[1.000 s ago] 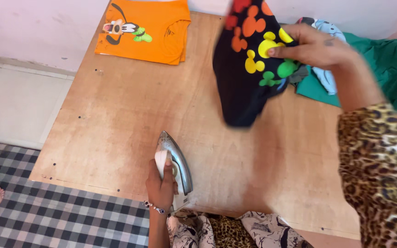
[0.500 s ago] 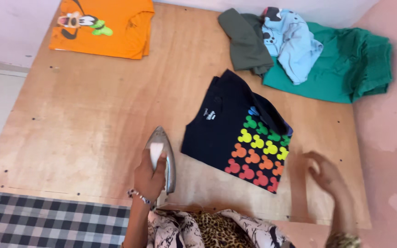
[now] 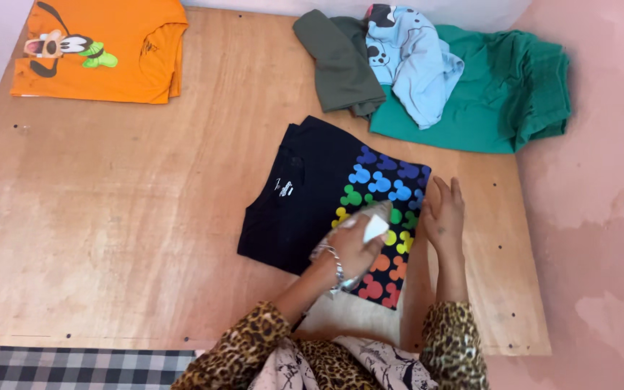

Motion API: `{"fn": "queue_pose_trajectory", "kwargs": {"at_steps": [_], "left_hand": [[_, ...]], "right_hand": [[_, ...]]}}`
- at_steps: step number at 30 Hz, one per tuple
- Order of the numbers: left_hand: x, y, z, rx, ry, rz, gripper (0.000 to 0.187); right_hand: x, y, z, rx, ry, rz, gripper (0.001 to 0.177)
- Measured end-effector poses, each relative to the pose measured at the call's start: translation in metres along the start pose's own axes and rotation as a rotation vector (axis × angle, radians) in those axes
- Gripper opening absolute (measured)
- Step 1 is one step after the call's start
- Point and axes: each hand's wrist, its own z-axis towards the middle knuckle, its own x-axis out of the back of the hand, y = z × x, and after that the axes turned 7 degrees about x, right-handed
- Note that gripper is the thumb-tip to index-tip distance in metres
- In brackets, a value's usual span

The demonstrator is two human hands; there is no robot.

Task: The person irons a black t-shirt with a colorful Mickey Mouse pattern on a wooden table, then folds it. The person then irons a green t-shirt. Other folded clothes are visible nearby.

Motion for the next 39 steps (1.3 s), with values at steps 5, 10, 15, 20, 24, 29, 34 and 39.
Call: {"fn": "queue_pose_trajectory", "kwargs": {"at_steps": [5, 10, 15, 20, 24, 29, 34, 39], "left_hand": [[-0.029, 0.006, 0.021, 0.051, -0.043, -0.005, 0.055], [-0.016, 0.02, 0.026, 0.03, 0.076, -0.102, 0.056], [-0.014, 0.049, 0.034, 0.297, -0.079, -0.079, 0.062], [-0.036, 0.065, 0.079, 0.181, 0.037, -0.035, 0.063], [-0.041, 0.067, 0.095, 0.26, 0.015, 0.041, 0.062], [-0.033, 0.058, 0.103, 0.288, 0.025, 0.072, 0.058], [-0.008, 0.017, 0.107, 0.37, 0.148, 0.151, 0.06], [0.056, -0.025, 0.132, 0.468, 0.394, 0.13, 0.052]], "right_hand": [[-0.043, 0.026, -0.011, -0.092, 0.11, 0.333, 0.051], [-0.079, 0.066, 0.047, -0.36, 0.002, 0.351, 0.06], [-0.091, 0.072, 0.075, -0.326, 0.174, 0.85, 0.068], [-0.06, 0.04, 0.028, -0.256, 0.294, 0.868, 0.038], [-0.055, 0.007, -0.004, -0.353, 0.169, 1.185, 0.035], [-0.07, -0.007, -0.02, -0.234, -0.066, 1.056, 0.054], [-0.071, -0.032, -0.027, 0.116, -0.149, -0.082, 0.066], [-0.058, -0.051, -0.024, 0.049, -0.186, -0.131, 0.07]]}}
